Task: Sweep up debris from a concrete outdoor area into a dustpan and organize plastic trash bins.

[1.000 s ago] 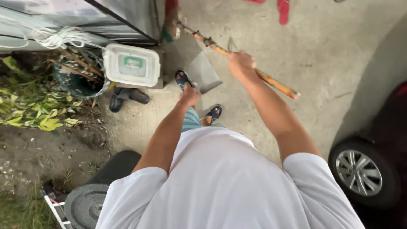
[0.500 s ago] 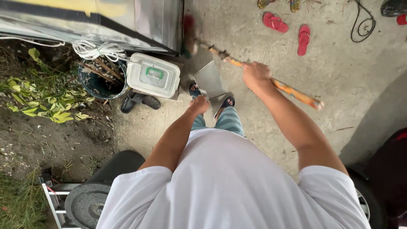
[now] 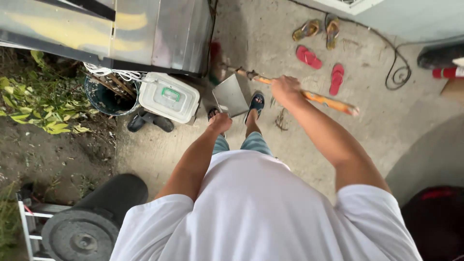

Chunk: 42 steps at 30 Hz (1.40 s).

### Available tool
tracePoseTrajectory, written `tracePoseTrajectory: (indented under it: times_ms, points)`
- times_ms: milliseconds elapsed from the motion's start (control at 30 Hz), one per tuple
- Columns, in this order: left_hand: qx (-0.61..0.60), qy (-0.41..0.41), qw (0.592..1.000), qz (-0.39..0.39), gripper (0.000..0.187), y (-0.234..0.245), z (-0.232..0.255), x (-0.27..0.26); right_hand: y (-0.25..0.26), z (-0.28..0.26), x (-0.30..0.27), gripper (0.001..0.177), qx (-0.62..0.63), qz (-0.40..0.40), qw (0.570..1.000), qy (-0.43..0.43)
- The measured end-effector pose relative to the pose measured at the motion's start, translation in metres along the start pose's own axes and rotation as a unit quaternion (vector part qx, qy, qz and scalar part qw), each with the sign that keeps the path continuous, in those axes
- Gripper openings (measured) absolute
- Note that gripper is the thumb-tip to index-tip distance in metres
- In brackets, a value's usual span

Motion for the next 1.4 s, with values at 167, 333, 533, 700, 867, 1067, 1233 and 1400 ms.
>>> tracePoseTrajectory:
  times_ms: [167,333,533,700,867,1067,1233,1400]
  points:
    - [-0.118,0.078,0.988,-0.055,0.042,0.005,0.018,0.010,-0.019,0.039,0.106,0.028,-0.035,-0.004,0.999,0.012]
    - [-0.123,0.070,0.990,-0.023,0.040,0.016,0.045,0.011,0.040,0.082,0.040,0.027,-0.031,-0.003,0.999,0.045]
    - [-0.086,0.056,0.995,0.000,0.038,-0.009,0.066,0.058,0.056,0.067,0.103,0.027,-0.081,-0.049,0.993,0.069]
    - [-0.088,0.057,0.994,0.016,0.039,0.021,0.088,0.048,0.058,0.096,0.126,0.028,-0.055,-0.022,0.997,0.048]
    - [-0.182,0.083,0.980,0.017,0.039,0.044,0.085,0.067,0.115,0.087,0.126,0.030,-0.045,0.016,0.997,0.055]
    - [-0.139,0.062,0.988,0.005,0.041,0.083,0.090,0.085,0.084,0.097,0.228,0.025,-0.020,0.036,0.999,-0.018]
    - [-0.134,0.053,0.989,0.026,0.043,0.105,0.074,0.100,0.119,0.112,0.162,0.028,-0.059,0.073,0.994,-0.051]
    - [-0.107,0.056,0.993,-0.018,0.043,0.116,0.066,0.112,0.152,0.065,0.220,0.030,-0.040,-0.004,0.999,0.004]
Point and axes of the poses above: each hand's wrist, its own x-axis towards the middle knuckle, its own y-axis out of the back of the hand, z = x × y, the point moved 9 cm from there along x, towards the middle knuckle, and after that the axes turned 5 degrees about -z, right-handed, at the moved point
